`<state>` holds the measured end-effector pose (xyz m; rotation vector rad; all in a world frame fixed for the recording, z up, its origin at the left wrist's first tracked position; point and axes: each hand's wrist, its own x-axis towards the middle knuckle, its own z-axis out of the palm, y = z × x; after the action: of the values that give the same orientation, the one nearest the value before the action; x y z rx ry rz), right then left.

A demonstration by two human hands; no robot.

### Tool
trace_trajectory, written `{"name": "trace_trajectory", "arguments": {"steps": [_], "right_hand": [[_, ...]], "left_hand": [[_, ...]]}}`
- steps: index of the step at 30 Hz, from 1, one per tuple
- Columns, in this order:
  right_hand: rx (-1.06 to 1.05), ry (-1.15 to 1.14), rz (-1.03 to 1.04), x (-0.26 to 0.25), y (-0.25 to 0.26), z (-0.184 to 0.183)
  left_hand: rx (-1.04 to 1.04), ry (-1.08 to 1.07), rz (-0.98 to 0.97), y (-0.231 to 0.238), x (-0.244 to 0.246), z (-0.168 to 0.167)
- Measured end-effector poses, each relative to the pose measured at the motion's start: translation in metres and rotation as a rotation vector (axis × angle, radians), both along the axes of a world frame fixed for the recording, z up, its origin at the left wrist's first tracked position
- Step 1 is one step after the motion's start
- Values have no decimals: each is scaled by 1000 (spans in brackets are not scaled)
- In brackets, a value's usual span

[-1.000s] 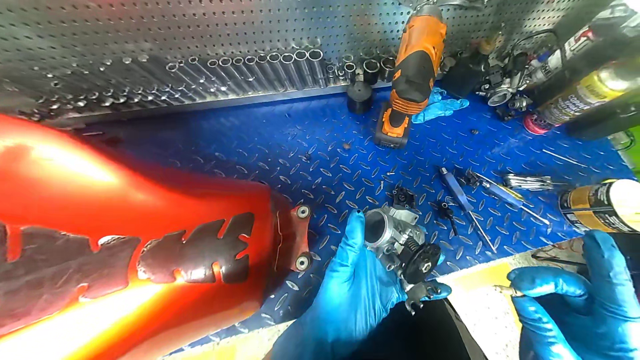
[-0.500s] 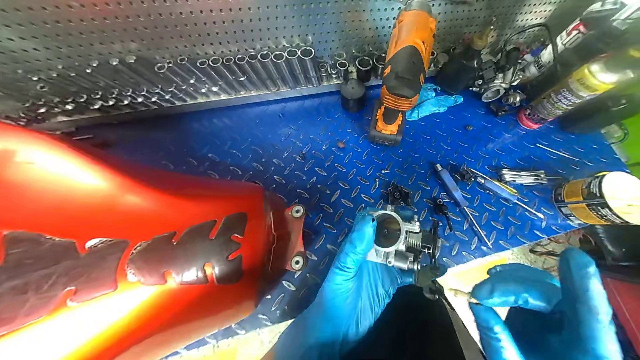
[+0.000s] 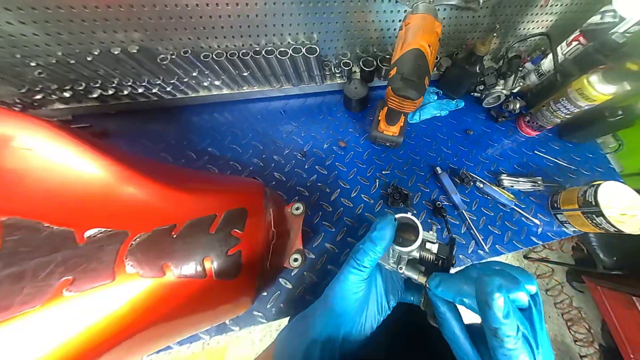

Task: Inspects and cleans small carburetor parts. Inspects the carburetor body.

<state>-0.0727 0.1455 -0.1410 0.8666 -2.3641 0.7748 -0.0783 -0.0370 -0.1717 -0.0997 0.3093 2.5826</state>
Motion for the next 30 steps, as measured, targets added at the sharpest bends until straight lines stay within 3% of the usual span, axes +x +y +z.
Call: {"name": "trace_trajectory", "arguments": {"steps": [4, 8, 11, 15, 23, 30], "right_hand": [[153, -49, 14, 2, 3, 11], [283, -262, 43, 2, 10, 24], [285, -396, 110, 0, 16, 29], [261, -460, 134, 3, 20, 28], [230, -243, -19, 19, 17, 1], [269, -85, -26, 16, 21, -13]], "left_hand": [[-150, -73, -52, -2, 1, 2], [-395, -108, -137, -5, 4, 2], [-579, -105, -200, -5, 5, 7], [-606, -117, -192, -1, 8, 6], [-761, -160, -201, 3, 3, 12], [-736, -192, -218, 4, 2, 4]]}}
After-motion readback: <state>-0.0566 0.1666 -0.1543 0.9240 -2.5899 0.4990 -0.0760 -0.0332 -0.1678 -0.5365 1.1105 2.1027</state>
